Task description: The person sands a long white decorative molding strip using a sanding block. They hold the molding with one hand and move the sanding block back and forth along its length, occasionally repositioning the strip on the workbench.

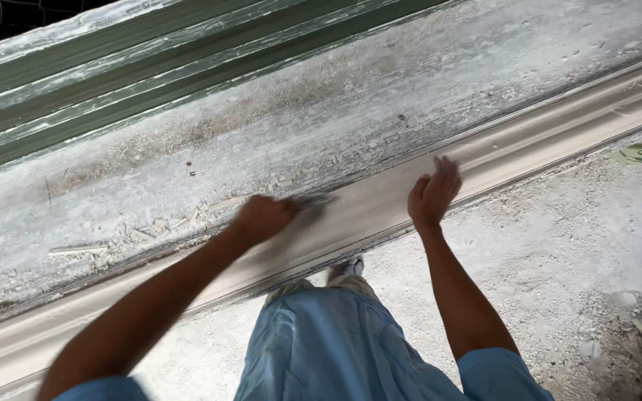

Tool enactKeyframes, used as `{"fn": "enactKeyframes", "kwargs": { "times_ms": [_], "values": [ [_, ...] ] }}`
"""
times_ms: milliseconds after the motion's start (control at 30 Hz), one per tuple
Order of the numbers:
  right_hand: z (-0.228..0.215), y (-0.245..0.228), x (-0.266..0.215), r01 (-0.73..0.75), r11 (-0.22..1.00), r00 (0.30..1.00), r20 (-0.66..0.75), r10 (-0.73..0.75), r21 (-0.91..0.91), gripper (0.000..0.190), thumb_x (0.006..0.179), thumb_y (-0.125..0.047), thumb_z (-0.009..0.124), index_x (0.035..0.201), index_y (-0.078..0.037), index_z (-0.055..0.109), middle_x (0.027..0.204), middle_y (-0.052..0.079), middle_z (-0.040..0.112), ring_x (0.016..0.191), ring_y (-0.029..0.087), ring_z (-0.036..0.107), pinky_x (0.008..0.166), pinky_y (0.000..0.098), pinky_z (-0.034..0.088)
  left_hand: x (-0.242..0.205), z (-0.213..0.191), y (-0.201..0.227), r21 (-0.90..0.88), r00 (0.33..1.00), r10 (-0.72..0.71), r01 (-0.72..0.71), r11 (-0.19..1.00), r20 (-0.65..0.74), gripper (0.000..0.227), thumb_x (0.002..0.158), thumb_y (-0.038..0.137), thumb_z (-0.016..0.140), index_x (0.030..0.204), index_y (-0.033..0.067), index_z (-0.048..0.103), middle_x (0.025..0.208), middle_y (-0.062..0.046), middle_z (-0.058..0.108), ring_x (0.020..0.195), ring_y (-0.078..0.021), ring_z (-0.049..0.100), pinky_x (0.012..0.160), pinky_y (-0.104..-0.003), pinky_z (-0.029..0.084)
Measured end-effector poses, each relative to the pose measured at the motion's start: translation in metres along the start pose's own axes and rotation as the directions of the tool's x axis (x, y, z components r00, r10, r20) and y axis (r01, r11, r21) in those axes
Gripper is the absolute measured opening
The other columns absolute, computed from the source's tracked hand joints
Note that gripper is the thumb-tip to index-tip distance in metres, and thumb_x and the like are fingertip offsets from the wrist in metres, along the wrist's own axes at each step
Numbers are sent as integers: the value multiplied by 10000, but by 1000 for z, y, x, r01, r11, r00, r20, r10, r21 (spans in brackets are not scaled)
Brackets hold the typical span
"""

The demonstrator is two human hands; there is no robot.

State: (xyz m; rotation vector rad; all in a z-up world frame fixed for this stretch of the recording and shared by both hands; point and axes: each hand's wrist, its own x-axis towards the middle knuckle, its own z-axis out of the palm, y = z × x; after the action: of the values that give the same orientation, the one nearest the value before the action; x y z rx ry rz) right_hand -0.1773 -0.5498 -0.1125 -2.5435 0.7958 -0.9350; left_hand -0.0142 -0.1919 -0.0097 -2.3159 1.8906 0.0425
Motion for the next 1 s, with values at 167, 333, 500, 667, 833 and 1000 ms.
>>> {"fn": "enactKeyframes", "kwargs": {
  "times_ms": [167, 333, 500, 667, 833, 1000],
  "values": [
    [2, 5, 10, -168, 981, 975, 127, 180, -101, 464, 1023, -239, 422, 1425, -53, 559, 1502, 182, 536, 1492, 381, 352, 1223, 644, 57, -109, 5, -30, -493, 854, -467, 516, 700, 229, 414, 1021, 502, 461, 1304, 270, 655, 661, -67, 709, 446, -166, 606, 410, -334, 484],
    [3, 12, 2, -141, 986, 984, 97, 150, -94, 457, 1026, -239, 406, 1415, -68, 574, 1497, 136, 568, 1510, 362, 373, 1236, 636, 34, 28, 24, 39, -333, 780, -591, 624, 707, 206, 312, 1039, 373, 482, 1066, 125, 669, 781, -103, 734, 625, -278, 706, 498, -477, 551],
    [3, 17, 2, -97, 990, 989, 101, 108, -105, 453, 1028, -223, 394, 1402, -45, 577, 1485, 135, 576, 1517, 360, 375, 1201, 714, -41, 133, 19, 81, -397, 811, -552, 580, 711, 196, 329, 1018, 406, 508, 1159, 139, 640, 798, -123, 742, 679, -312, 739, 588, -590, 558],
    [5, 14, 2, -141, 981, 977, 145, 159, -132, 418, 1007, -213, 389, 1347, -66, 582, 1491, 125, 577, 1523, 353, 370, 1196, 730, -52, -19, 38, 2, -321, 849, -463, 526, 788, 253, 378, 1102, 451, 420, 1333, 225, 614, 777, -72, 717, 599, -210, 672, 486, -410, 574],
    [2, 12, 6, -122, 983, 982, 127, 140, -138, 498, 977, -201, 410, 1425, -23, 534, 1499, 165, 558, 1507, 377, 368, 1190, 727, -50, -163, 51, -46, -312, 631, -565, 766, 562, 531, 640, 966, 688, 286, 1504, 396, 474, 707, -54, 710, 487, -165, 628, 434, -342, 517],
    [2, 16, 3, -132, 984, 981, 124, 146, -119, 508, 942, -177, 426, 1413, -22, 532, 1491, 165, 563, 1510, 375, 370, 1193, 724, -47, -13, 43, 10, -306, 651, -620, 757, 578, 438, 436, 1045, 537, 446, 1373, 300, 609, 672, -61, 679, 465, -174, 580, 394, -364, 454]
  ]
}}
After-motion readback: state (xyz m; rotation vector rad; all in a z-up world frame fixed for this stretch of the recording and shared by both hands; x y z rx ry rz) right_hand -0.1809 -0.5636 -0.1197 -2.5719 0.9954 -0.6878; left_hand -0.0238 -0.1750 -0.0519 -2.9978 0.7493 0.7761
